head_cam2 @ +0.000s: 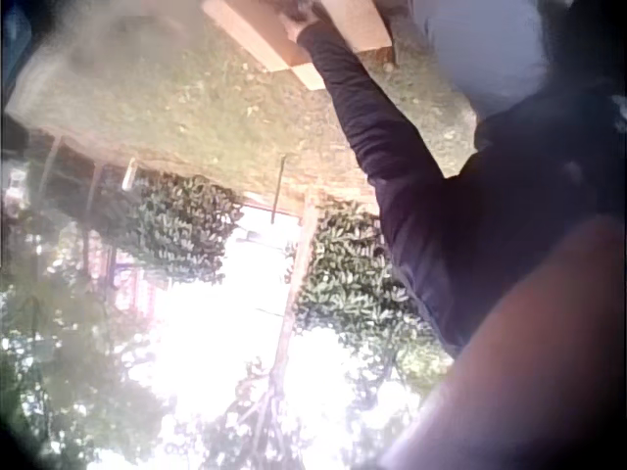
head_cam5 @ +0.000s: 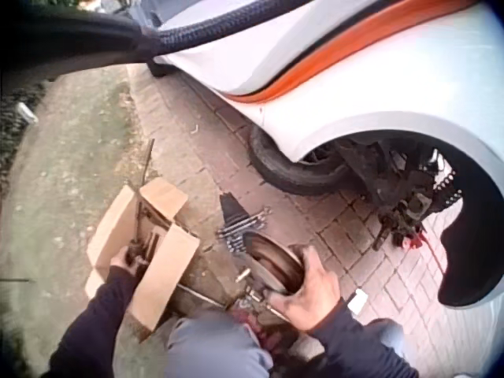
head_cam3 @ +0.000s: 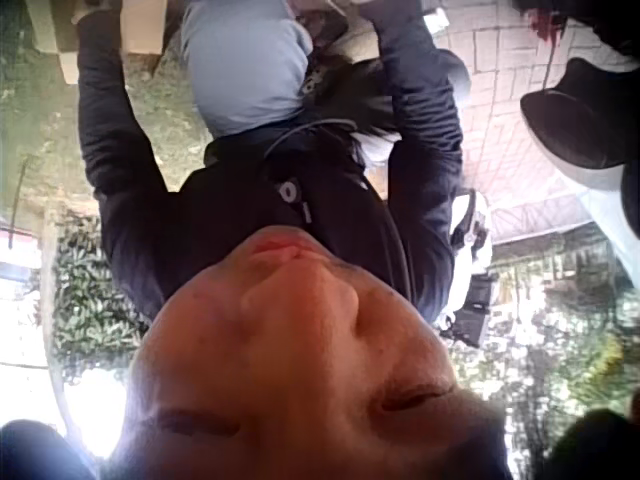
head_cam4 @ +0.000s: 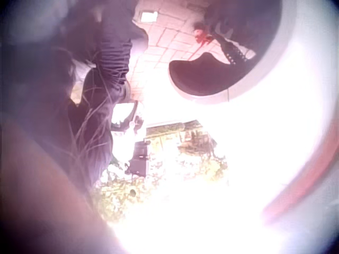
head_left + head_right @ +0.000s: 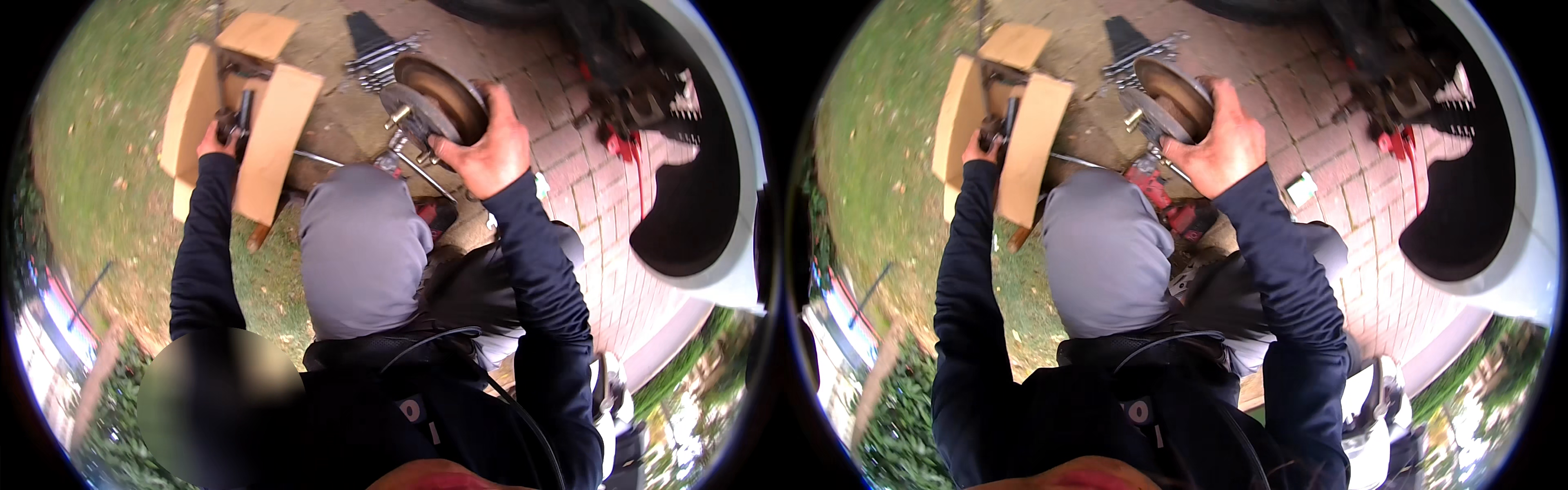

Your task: The person uses a cordless impact wrench to remove bolts from a car's wheel hub. They then use a pry bar to remove the brake caliper and rotor, placing the parts into a cardboard box. The person organizes tools and parts in the box and a nearby tool cart before closing the cart's lid.

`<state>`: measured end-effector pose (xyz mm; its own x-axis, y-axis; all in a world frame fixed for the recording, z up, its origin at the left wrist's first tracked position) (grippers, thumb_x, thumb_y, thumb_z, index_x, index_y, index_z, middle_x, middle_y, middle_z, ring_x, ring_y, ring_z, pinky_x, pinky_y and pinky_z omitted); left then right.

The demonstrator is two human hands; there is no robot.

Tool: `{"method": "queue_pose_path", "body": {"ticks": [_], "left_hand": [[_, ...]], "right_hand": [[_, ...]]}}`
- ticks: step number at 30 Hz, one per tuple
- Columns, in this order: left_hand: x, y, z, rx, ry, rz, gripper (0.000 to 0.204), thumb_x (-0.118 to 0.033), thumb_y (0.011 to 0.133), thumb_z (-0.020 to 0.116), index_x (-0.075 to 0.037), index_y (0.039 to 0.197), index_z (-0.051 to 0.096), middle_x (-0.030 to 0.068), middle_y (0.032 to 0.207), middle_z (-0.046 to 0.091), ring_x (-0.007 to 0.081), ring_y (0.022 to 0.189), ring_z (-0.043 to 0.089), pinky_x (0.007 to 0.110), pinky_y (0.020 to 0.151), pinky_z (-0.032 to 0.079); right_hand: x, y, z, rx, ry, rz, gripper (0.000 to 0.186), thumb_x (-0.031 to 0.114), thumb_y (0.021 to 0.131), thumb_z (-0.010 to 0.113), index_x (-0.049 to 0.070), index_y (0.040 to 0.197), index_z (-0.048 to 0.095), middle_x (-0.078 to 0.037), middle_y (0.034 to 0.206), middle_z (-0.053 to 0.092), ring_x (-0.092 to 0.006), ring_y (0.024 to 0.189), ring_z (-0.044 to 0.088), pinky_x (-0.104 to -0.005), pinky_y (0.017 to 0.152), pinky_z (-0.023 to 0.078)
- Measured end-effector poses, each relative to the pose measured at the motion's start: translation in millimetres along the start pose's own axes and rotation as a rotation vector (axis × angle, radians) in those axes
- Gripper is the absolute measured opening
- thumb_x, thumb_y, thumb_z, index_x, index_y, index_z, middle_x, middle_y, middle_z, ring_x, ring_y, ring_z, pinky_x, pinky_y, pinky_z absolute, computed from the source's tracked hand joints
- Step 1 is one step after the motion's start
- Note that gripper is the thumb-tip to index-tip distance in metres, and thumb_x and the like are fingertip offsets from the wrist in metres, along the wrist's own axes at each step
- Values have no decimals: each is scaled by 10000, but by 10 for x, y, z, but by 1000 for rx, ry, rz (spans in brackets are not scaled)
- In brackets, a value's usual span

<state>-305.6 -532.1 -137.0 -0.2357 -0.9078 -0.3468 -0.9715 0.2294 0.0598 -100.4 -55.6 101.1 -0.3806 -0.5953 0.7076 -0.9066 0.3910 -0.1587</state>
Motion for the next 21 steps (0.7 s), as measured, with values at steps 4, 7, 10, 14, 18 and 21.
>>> {"method": "queue_pose_path", "body": {"ticks": [4,7,10,14,18,21], "left_hand": [[-123,-252,-725,-83,-918,-403,286,-93,816,800,-42,958,556,110,884,691,176,762,686,328,662,604],[-334,-491,-1252,-263,-1121,-384,211,-4,866,727,-6,999,564,95,911,676,174,797,683,329,658,621],[-241,-797,-1571,-383,-1252,-347,188,33,884,684,14,1012,547,158,998,681,237,855,707,332,664,624],[-182,-1143,-1838,-557,-1481,-522,173,32,900,660,3,1009,529,183,1012,684,302,903,714,333,686,616],[-209,-1436,-2213,-743,-1806,-505,77,-11,921,650,-43,960,591,172,1026,693,293,912,705,321,711,605],[-394,-1659,-2716,-676,-1900,-381,54,-67,931,657,-68,982,637,131,998,704,257,931,696,309,752,592]], "right_hand": [[964,388,274,-75,171,-341,741,283,625,841,7,1220,494,-248,1019,688,-401,950,686,-438,858,549],[1546,704,720,-15,209,-411,788,246,641,862,-21,1284,496,-242,1142,643,-345,1064,644,-392,935,512],[2119,818,1302,60,114,-462,604,181,749,819,-45,1239,549,-215,1119,659,-330,1015,663,-375,899,532],[2164,1036,2409,198,-80,-335,815,361,652,853,-13,1274,484,-245,1113,678,-373,1080,650,-415,963,500],[2437,1001,2675,237,-81,-283,771,333,703,842,-11,1271,450,-265,1118,666,-389,1093,641,-426,974,495],[2407,945,2767,250,-21,-136,860,336,692,842,-51,1313,391,-292,1182,631,-388,1125,624,-416,997,482]]}}
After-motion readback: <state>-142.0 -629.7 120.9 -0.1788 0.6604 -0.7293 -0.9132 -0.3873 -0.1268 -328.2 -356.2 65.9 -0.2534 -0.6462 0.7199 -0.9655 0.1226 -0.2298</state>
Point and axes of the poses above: each hand's wrist, its own y-axis towards the middle knuckle, its own z-axis out of the palm, x = y × z, the point moved 3 cm from there along y, towards the middle knuckle
